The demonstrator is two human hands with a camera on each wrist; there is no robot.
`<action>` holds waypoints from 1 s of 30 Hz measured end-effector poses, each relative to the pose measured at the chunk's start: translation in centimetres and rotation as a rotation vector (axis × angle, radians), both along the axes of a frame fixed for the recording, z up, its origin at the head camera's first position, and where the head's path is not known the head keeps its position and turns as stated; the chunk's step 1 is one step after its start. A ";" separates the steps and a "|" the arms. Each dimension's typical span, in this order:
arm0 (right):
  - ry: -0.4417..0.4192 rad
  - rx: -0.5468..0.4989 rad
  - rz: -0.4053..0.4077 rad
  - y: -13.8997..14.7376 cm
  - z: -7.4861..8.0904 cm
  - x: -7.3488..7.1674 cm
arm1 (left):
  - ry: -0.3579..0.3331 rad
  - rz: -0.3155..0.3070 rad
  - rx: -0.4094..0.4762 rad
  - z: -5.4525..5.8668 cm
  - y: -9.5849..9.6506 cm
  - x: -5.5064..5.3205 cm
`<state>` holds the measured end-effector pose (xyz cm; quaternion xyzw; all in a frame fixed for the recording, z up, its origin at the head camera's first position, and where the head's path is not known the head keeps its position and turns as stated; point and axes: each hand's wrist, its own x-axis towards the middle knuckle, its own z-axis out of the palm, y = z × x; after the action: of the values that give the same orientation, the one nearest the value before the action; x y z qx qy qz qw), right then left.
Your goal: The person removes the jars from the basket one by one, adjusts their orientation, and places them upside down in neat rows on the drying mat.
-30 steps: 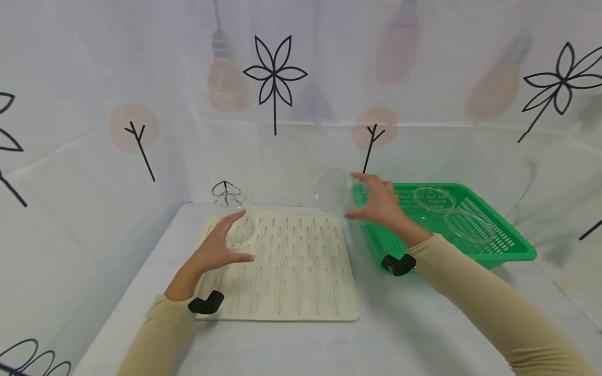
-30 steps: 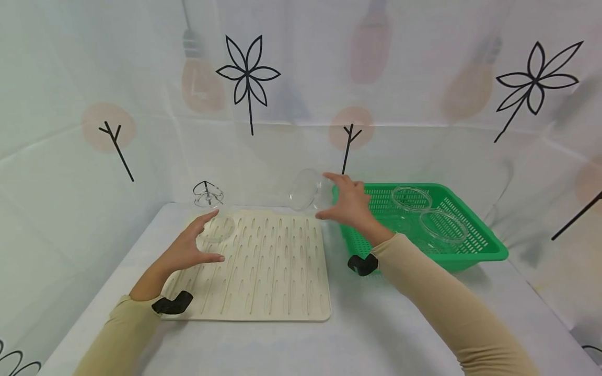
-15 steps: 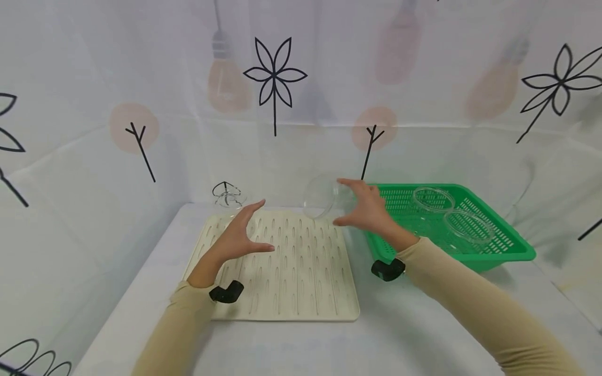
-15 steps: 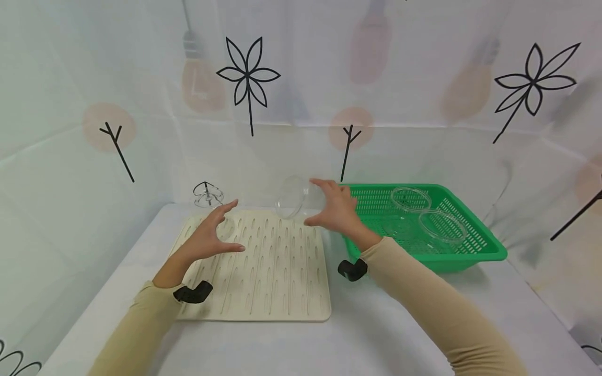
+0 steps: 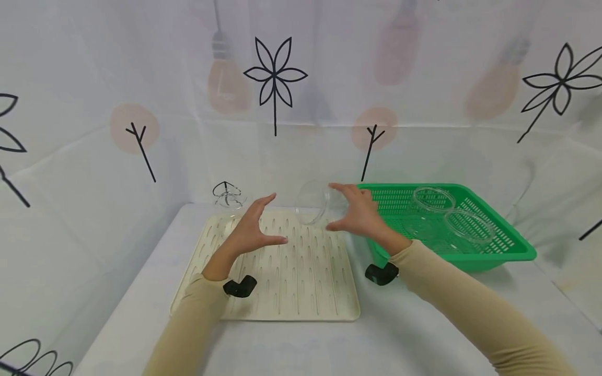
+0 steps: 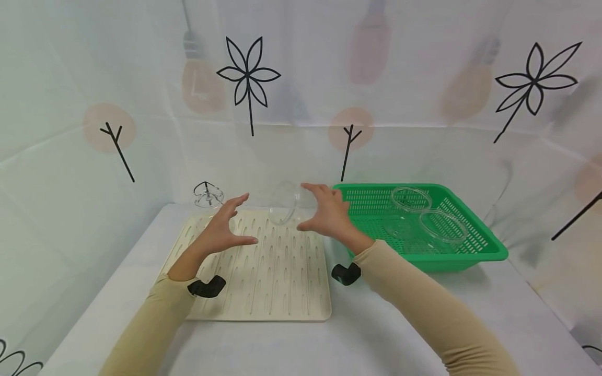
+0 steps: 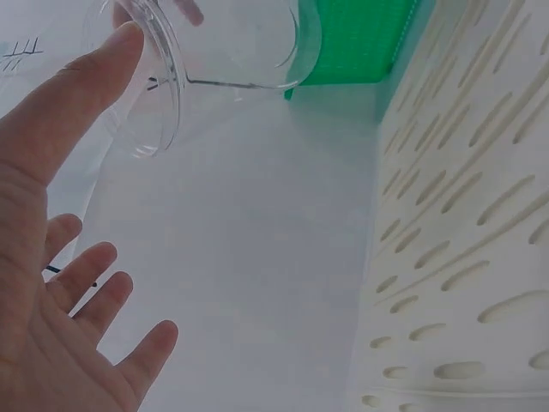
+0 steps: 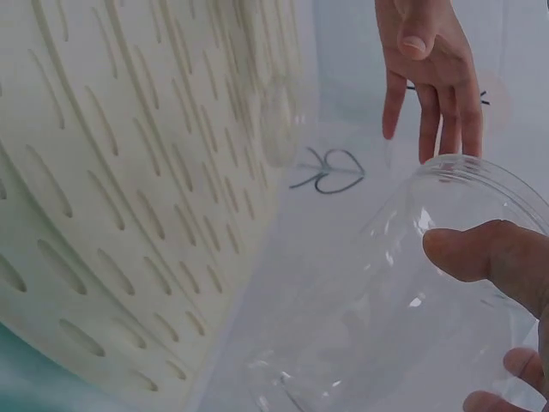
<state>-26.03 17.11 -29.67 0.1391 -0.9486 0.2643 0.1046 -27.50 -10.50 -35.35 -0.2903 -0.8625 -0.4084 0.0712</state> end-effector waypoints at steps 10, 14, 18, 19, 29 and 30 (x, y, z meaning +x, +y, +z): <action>0.028 0.011 0.025 -0.9 -0.2 0.6 | -0.015 -0.013 0.037 0.2 1.5 -0.3; 0.032 0.016 0.032 -1.0 -0.4 0.8 | -0.011 -0.034 0.050 0.3 2.2 -0.4; 0.040 0.027 0.033 -1.1 -0.5 0.9 | -0.007 -0.057 0.064 0.4 2.8 -0.6; 0.043 0.032 0.032 -1.2 -0.5 0.9 | -0.004 -0.058 0.066 0.4 3.0 -0.6; 0.040 0.057 0.031 -1.5 -0.8 1.0 | 0.043 -0.107 0.072 0.4 3.9 -0.9; 0.038 0.056 0.032 -1.5 -0.9 1.1 | 0.046 -0.112 0.071 0.4 4.0 -0.9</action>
<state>-24.98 15.59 -30.53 0.1623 -0.9511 0.2367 0.1145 -28.43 -6.52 -34.97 -0.3448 -0.8280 -0.4352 0.0782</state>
